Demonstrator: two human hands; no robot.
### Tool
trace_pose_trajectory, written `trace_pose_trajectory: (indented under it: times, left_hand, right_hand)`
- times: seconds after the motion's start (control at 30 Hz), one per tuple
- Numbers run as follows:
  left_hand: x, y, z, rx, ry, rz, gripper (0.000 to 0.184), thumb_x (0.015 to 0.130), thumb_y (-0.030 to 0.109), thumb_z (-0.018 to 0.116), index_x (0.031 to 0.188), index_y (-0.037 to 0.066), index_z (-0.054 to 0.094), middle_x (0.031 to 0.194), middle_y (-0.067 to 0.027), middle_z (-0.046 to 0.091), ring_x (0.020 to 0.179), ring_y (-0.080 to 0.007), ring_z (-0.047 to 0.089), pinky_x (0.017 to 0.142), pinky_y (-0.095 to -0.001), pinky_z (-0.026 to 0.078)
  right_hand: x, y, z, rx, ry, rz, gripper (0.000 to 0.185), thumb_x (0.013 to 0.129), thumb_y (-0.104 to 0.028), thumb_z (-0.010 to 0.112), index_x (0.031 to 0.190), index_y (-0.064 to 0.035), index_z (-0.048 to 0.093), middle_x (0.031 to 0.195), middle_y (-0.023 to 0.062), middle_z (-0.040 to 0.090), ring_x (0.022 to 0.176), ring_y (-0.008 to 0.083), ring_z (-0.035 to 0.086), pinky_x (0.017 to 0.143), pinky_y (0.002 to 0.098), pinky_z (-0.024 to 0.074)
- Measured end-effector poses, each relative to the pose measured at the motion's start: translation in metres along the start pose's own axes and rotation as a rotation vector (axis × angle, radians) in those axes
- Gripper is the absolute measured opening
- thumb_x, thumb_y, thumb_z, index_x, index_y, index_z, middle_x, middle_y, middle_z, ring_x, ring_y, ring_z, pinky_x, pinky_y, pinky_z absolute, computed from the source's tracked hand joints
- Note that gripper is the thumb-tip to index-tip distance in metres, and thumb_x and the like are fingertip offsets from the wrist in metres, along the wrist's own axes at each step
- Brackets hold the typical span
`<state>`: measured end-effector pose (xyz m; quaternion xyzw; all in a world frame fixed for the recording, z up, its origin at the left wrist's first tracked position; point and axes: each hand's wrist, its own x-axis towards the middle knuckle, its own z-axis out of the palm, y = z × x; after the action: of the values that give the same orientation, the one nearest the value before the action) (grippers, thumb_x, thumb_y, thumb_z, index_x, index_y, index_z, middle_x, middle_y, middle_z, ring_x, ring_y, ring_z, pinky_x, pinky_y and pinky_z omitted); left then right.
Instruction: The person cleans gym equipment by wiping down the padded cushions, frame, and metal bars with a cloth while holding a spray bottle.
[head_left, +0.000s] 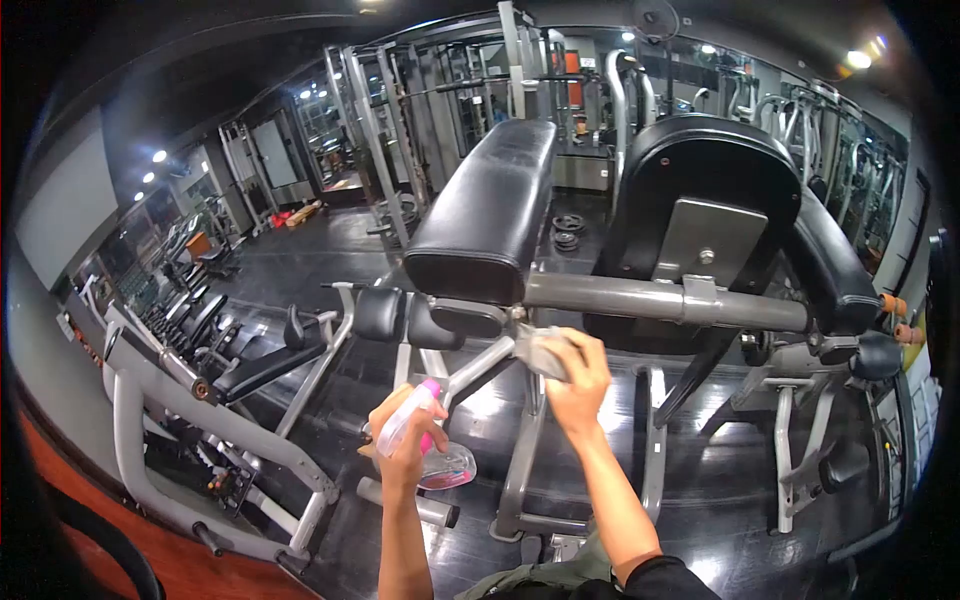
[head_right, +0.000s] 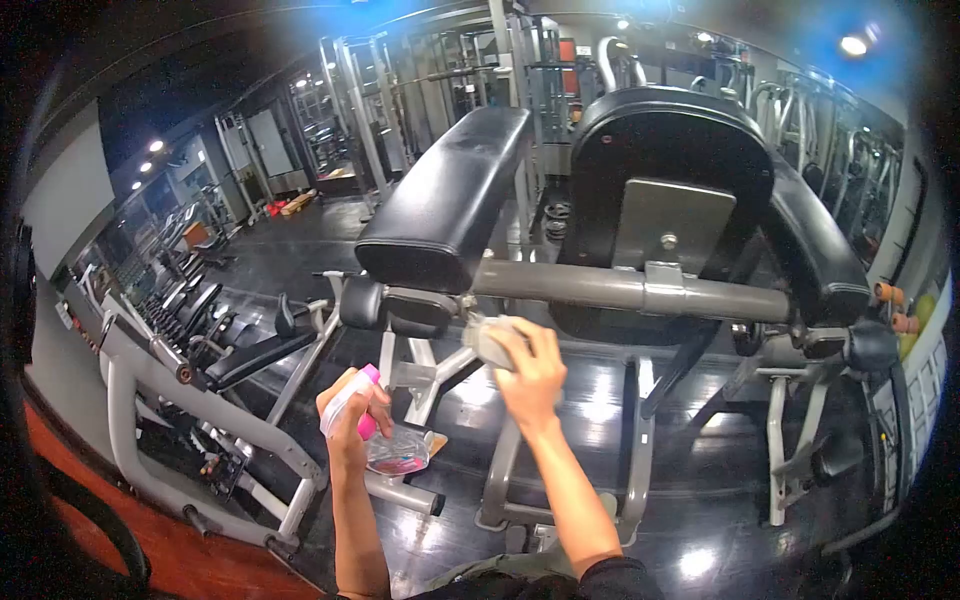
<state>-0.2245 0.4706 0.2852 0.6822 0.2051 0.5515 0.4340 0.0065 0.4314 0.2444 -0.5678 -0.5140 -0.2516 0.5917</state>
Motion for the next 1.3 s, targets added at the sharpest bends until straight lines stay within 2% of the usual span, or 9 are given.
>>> trace_pose_trajectory:
  times: [0.1,0.23,0.4,0.63,0.77,0.8,0.9,1.07,1.3]
  left_hand:
    - [0.006,0.000,0.025,-0.094,-0.029,-0.031,0.029,0.089,0.020,0.058,0.075,-0.005,0.064,0.064,-0.0083,0.060,0.046,-0.0136,0.057,0.050,-0.0254,0.041]
    - [0.011,0.008,0.076,-0.195,-0.132,-0.069,0.027,0.091,0.016,0.052,0.077,-0.006,0.058,0.072,-0.0099,0.055,0.045,-0.0170,0.057,0.050,-0.0291,0.049]
    - [0.023,0.015,0.140,-0.326,-0.318,-0.002,0.025,0.095,0.012,0.051,0.080,-0.006,0.059,0.080,-0.0104,0.055,0.049,-0.0167,0.060,0.050,-0.0263,0.048]
    - [0.060,0.060,0.206,-0.347,-0.446,0.133,0.020,0.095,0.011,0.056,0.087,-0.007,0.062,0.079,-0.0092,0.056,0.052,-0.0145,0.060,0.050,-0.0250,0.049]
    - [0.083,0.088,0.234,-0.264,-0.374,0.276,0.012,0.090,0.006,0.062,0.090,-0.005,0.067,0.072,-0.0057,0.058,0.050,-0.0119,0.059,0.045,-0.0256,0.045]
    - [0.088,0.091,0.239,-0.273,-0.377,0.271,0.013,0.091,0.006,0.060,0.091,-0.006,0.065,0.076,-0.0068,0.059,0.050,-0.0121,0.059,0.047,-0.0253,0.047]
    - [0.102,0.097,0.247,-0.285,-0.376,0.309,0.018,0.094,0.009,0.058,0.094,-0.007,0.065,0.078,-0.0078,0.060,0.048,-0.0125,0.058,0.047,-0.0242,0.048]
    - [0.113,0.106,0.253,-0.370,-0.354,0.253,0.026,0.094,0.016,0.057,0.103,-0.007,0.066,0.075,-0.0084,0.060,0.045,-0.0132,0.056,0.040,-0.0236,0.044]
    - [0.125,0.086,0.248,-0.466,-0.348,0.216,0.021,0.094,0.013,0.060,0.099,-0.006,0.067,0.077,-0.0084,0.061,0.046,-0.0129,0.057,0.040,-0.0240,0.044]
  right_hand:
    - [-0.005,0.015,-0.044,0.090,0.175,0.138,0.045,0.061,0.009,0.062,0.101,-0.0087,0.072,0.109,0.0123,0.066,0.101,0.0300,0.065,0.089,0.0363,0.0520]
    - [-0.012,0.026,-0.095,0.252,0.211,0.305,0.038,0.072,0.010,0.063,0.108,0.0013,0.062,0.114,0.0125,0.064,0.111,0.0237,0.061,0.099,0.0345,0.0447]
    - [-0.011,0.035,-0.139,0.445,0.275,0.575,0.036,0.089,0.000,0.061,0.124,-0.0039,0.054,0.118,0.0058,0.058,0.111,0.0158,0.055,0.100,0.0294,0.0403]
    - [-0.004,0.029,-0.193,0.564,0.328,0.733,0.046,0.088,-0.009,0.052,0.133,-0.0075,0.044,0.123,0.0071,0.054,0.113,0.0175,0.053,0.101,0.0301,0.0406]
    - [-0.014,0.034,-0.208,0.733,0.389,0.650,0.047,0.087,-0.020,0.047,0.133,-0.0085,0.042,0.123,0.0099,0.053,0.111,0.0201,0.055,0.098,0.0329,0.0440]
    - [-0.017,0.034,-0.212,0.742,0.365,0.649,0.045,0.091,-0.016,0.046,0.134,-0.0052,0.039,0.126,0.0117,0.052,0.120,0.0209,0.049,0.106,0.0326,0.0348]
    - [-0.013,0.023,-0.214,0.623,0.334,0.675,0.042,0.093,-0.017,0.046,0.133,-0.0050,0.040,0.125,0.0122,0.052,0.117,0.0207,0.051,0.105,0.0336,0.0364]
    - [-0.008,0.010,-0.210,0.366,0.258,0.566,0.042,0.085,-0.008,0.072,0.122,-0.0005,0.052,0.121,0.0125,0.058,0.113,0.0208,0.056,0.101,0.0341,0.0426]
    - [0.008,0.015,-0.203,0.292,0.337,0.342,0.048,0.076,-0.002,0.080,0.118,-0.0005,0.056,0.120,0.0134,0.060,0.113,0.0223,0.058,0.100,0.0349,0.0450]
